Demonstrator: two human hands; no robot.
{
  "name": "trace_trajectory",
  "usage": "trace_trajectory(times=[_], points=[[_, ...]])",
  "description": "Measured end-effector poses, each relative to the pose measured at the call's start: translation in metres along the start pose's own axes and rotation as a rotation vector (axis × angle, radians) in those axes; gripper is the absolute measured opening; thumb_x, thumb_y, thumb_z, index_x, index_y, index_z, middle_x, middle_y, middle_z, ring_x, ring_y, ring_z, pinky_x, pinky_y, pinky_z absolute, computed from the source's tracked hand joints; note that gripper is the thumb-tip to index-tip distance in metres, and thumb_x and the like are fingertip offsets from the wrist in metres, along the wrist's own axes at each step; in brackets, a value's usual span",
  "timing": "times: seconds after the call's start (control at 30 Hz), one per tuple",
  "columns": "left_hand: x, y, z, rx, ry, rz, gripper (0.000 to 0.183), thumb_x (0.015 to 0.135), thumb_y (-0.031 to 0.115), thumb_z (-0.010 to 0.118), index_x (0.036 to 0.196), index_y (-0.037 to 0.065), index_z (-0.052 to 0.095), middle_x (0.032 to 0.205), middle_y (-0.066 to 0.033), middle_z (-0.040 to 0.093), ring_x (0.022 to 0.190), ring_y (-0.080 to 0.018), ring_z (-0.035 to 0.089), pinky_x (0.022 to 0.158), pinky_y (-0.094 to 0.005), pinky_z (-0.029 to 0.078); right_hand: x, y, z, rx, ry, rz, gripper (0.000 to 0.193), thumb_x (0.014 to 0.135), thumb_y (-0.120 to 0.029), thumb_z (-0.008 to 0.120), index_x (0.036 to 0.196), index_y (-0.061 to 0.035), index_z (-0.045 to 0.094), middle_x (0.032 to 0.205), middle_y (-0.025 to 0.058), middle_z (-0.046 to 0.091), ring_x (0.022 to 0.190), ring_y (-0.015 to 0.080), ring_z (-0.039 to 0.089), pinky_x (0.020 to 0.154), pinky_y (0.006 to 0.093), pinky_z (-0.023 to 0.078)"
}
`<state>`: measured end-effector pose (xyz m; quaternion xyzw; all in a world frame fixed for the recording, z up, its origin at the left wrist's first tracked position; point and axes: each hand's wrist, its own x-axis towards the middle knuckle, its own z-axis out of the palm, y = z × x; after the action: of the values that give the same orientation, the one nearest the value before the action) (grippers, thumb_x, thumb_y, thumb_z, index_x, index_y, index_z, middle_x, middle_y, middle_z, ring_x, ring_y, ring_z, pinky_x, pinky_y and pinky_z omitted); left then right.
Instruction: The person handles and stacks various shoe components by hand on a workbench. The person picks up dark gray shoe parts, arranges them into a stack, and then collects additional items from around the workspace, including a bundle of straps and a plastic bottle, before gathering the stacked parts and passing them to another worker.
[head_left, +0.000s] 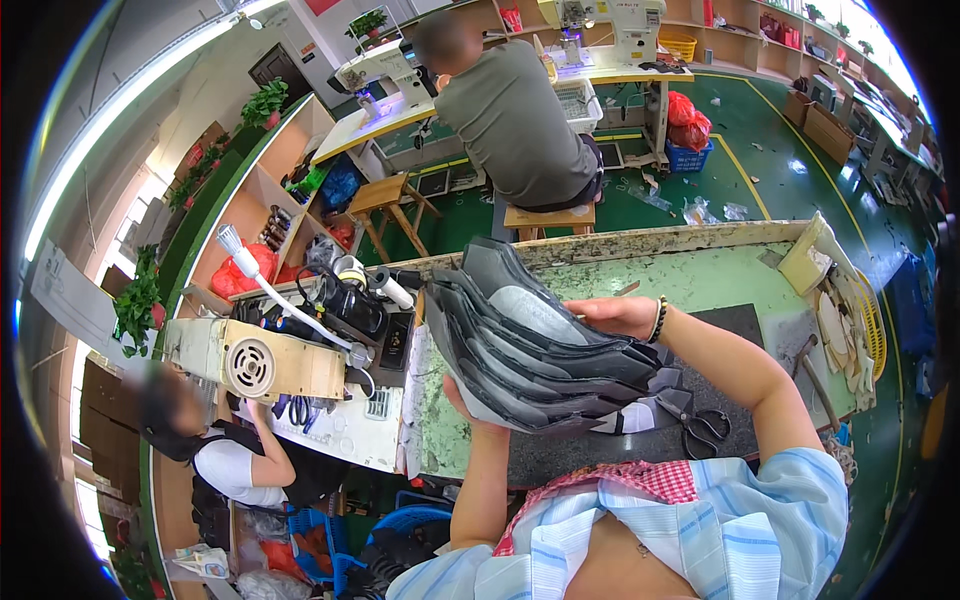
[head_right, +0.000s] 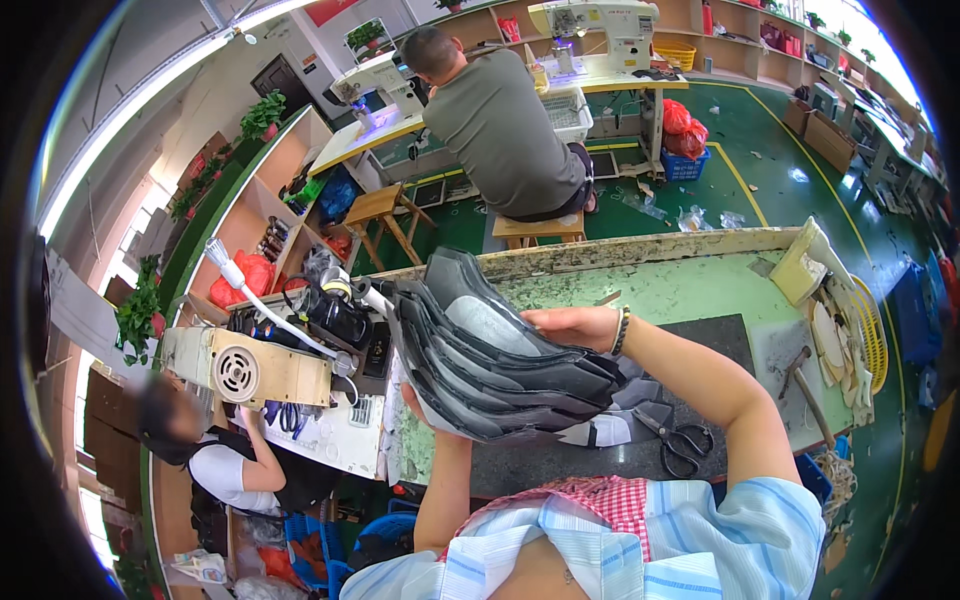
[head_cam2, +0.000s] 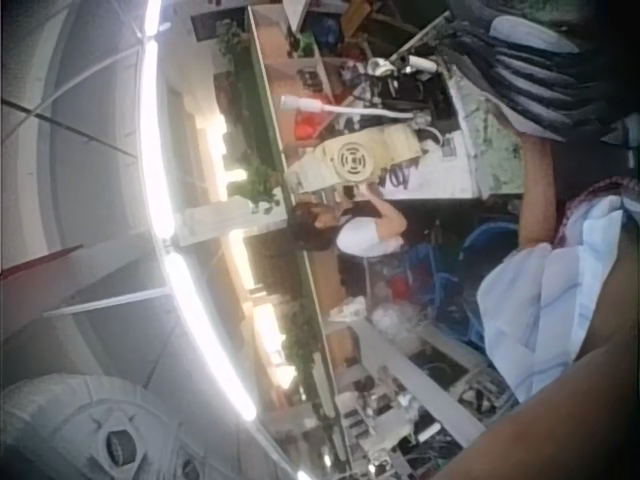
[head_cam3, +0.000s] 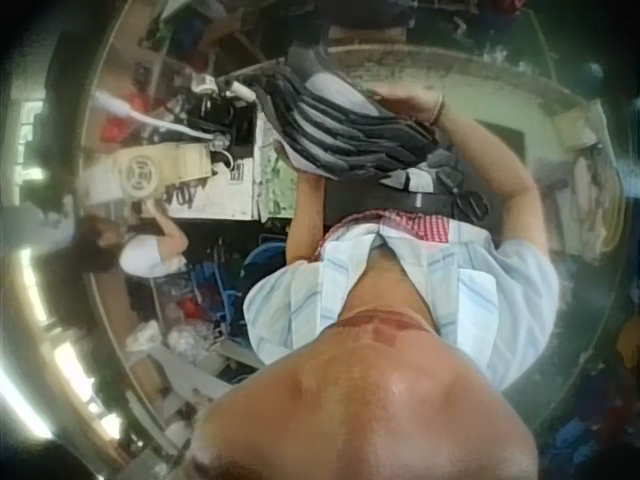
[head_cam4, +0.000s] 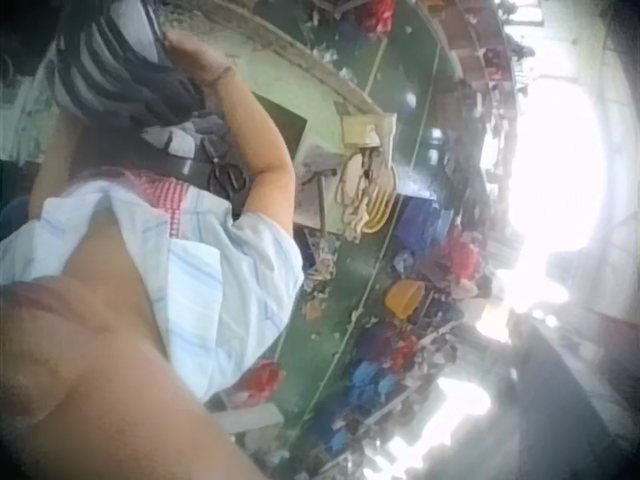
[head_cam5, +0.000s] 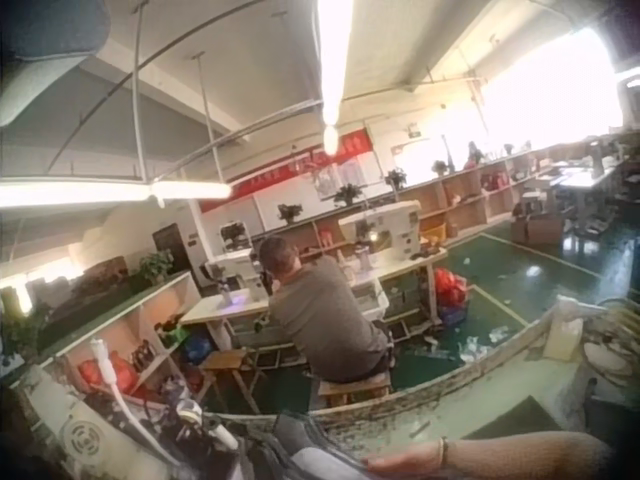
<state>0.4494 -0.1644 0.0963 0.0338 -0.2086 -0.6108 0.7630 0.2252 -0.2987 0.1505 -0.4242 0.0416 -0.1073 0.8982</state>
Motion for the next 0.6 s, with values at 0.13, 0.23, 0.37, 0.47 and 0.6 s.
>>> trace_trajectory(times=[0.13, 0.23, 0.37, 0.47, 0.6], points=[[-0.004, 0.000, 0.008, 0.053, 0.082, -0.006, 0.075, 0.085, 0.059, 0.047, 0.141, 0.010, 0.034, 0.142, -0.0121, 0.039, 0.128, -0.0317, 0.038, 0.107, -0.0483, 0.029, 0.004, -0.009, 0.014, 0.071, -0.017, 0.030, 0.067, 0.092, -0.024, 0.054, 0.144, -0.0010, 0.020, 0.142, 0.0142, 0.037, 0.126, 0.0208, 0.042, 0.106, 0.0356, 0.033], [0.002, 0.001, 0.011, 0.087, 0.083, 0.066, 0.072, 0.089, 0.057, 0.041, 0.143, 0.010, 0.031, 0.144, -0.0117, 0.035, 0.131, -0.0310, 0.034, 0.109, -0.0475, 0.025, 0.015, -0.011, 0.008, 0.098, 0.008, 0.031, 0.066, 0.091, -0.022, 0.054, 0.144, -0.0009, 0.020, 0.141, 0.0144, 0.038, 0.125, 0.0215, 0.045, 0.106, 0.0359, 0.035], [0.009, -0.001, 0.009, 0.079, 0.028, 0.079, 0.074, 0.088, 0.059, 0.041, 0.143, 0.011, 0.029, 0.146, -0.0114, 0.032, 0.132, -0.0313, 0.032, 0.110, -0.0485, 0.023, 0.019, -0.007, 0.001, 0.176, -0.011, 0.018, 0.064, 0.091, -0.024, 0.053, 0.144, -0.0037, 0.024, 0.143, 0.0128, 0.037, 0.128, 0.0224, 0.042, 0.108, 0.0384, 0.031], [0.018, -0.011, 0.036, 0.111, -0.037, 0.070, 0.075, 0.087, 0.058, 0.044, 0.143, 0.011, 0.030, 0.146, -0.0117, 0.033, 0.132, -0.0321, 0.033, 0.110, -0.0499, 0.023, 0.010, 0.012, -0.024, 0.351, 0.008, -0.049, 0.060, 0.092, -0.029, 0.050, 0.143, -0.0054, 0.028, 0.144, 0.0123, 0.036, 0.129, 0.0234, 0.040, 0.109, 0.0400, 0.029], [0.017, -0.012, 0.020, 0.003, 0.016, 0.025, 0.076, 0.086, 0.059, 0.045, 0.142, 0.010, 0.032, 0.144, -0.0127, 0.036, 0.131, -0.0327, 0.034, 0.109, -0.0508, 0.024, -0.004, 0.011, -0.007, 0.351, 0.141, -0.038, 0.058, 0.093, -0.039, 0.048, 0.137, -0.0020, 0.039, 0.133, 0.0150, 0.048, 0.118, 0.0249, 0.051, 0.104, 0.0394, 0.037]])
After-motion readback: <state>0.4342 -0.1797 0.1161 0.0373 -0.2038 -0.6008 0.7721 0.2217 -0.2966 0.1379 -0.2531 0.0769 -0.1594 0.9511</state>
